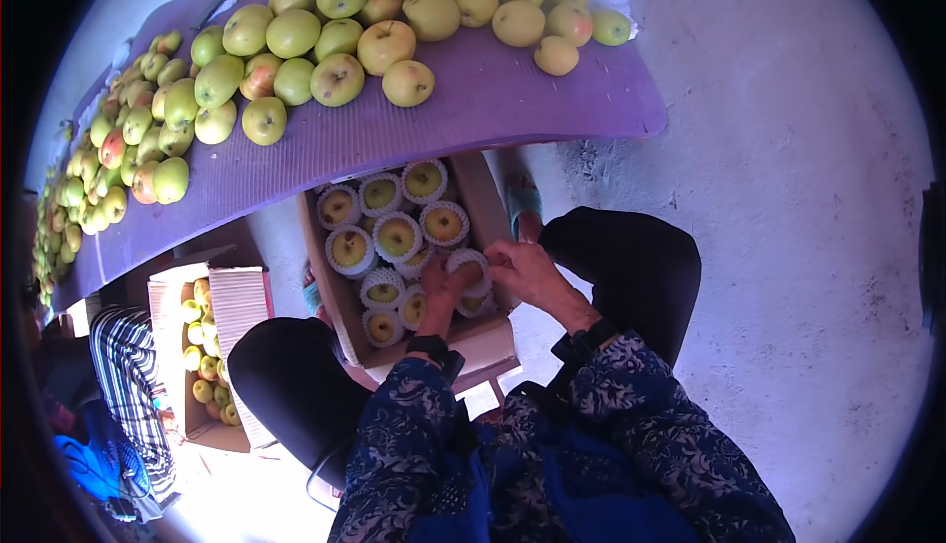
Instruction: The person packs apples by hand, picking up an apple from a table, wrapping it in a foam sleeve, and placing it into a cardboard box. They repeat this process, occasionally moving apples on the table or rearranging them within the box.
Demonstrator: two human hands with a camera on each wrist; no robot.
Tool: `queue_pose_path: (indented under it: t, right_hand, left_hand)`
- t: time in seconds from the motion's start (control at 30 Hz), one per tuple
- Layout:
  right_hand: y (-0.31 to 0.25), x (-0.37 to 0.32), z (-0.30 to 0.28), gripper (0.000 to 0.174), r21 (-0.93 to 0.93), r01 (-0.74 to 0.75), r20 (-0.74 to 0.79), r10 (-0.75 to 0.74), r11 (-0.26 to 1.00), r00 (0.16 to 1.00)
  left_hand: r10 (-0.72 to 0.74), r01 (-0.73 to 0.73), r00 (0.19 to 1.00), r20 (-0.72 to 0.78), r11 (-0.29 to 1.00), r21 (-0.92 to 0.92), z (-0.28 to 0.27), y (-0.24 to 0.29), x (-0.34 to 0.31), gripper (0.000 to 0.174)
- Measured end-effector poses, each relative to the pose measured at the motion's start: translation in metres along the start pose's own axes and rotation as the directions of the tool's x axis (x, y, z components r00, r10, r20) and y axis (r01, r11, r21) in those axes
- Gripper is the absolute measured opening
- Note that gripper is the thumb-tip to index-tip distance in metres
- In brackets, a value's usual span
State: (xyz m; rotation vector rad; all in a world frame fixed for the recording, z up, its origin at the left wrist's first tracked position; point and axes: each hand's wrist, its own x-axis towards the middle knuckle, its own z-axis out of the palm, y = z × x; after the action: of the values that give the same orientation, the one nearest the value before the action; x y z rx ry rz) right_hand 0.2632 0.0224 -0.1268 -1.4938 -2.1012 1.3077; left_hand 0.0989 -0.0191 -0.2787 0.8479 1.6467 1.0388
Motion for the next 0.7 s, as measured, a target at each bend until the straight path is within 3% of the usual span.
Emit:
queue_pose_path:
  t: [0.17, 0.3, 0.4, 0.47, 0.5, 0.57, 0.7]
  right_hand:
    - [0.001, 0.001, 0.001, 0.033, -0.037, 0.035, -0.029, -0.036, 0.999, 0.999]
    - [-0.019, -0.002, -0.001, 0.031, -0.039, 0.039, -0.056, -0.041, 0.998, 0.998]
    - [-0.021, -0.001, 0.008, 0.031, -0.197, 0.371, -0.168, -0.404, 0.907, 0.899]
    - [-0.026, 0.000, 0.014, 0.046, -0.273, 0.536, -0.062, -0.570, 0.799, 0.819]
    - [-0.029, 0.000, 0.017, 0.053, -0.303, 0.612, -0.005, -0.643, 0.730, 0.766]
    - [-0.035, -0.001, 0.027, 0.063, -0.355, 0.640, 0.064, -0.665, 0.681, 0.744]
    - [-0.037, 0.001, 0.034, 0.079, -0.315, 0.618, 0.119, -0.616, 0.720, 0.779]
  left_hand:
    - [0.031, -0.022, 0.999, -0.038, 0.977, 0.212, -0.002, 0.016, -0.005, 0.059]
    - [0.070, -0.057, 0.995, -0.066, 0.983, 0.176, -0.007, 0.017, -0.006, 0.062]
    - [0.064, -0.057, 0.994, -0.085, 0.995, 0.081, -0.016, 0.033, -0.017, 0.064]
    - [0.091, -0.084, 0.989, -0.115, 0.994, 0.066, -0.031, 0.045, -0.023, 0.068]
    - [0.145, -0.148, 0.986, -0.077, 0.989, -0.030, -0.038, 0.048, -0.026, 0.068]
    - [0.261, -0.258, 0.965, -0.016, 0.940, -0.224, -0.052, 0.053, -0.033, 0.068]
    - [0.136, -0.135, 0.990, 0.027, 0.990, -0.040, -0.064, 0.091, -0.051, 0.068]
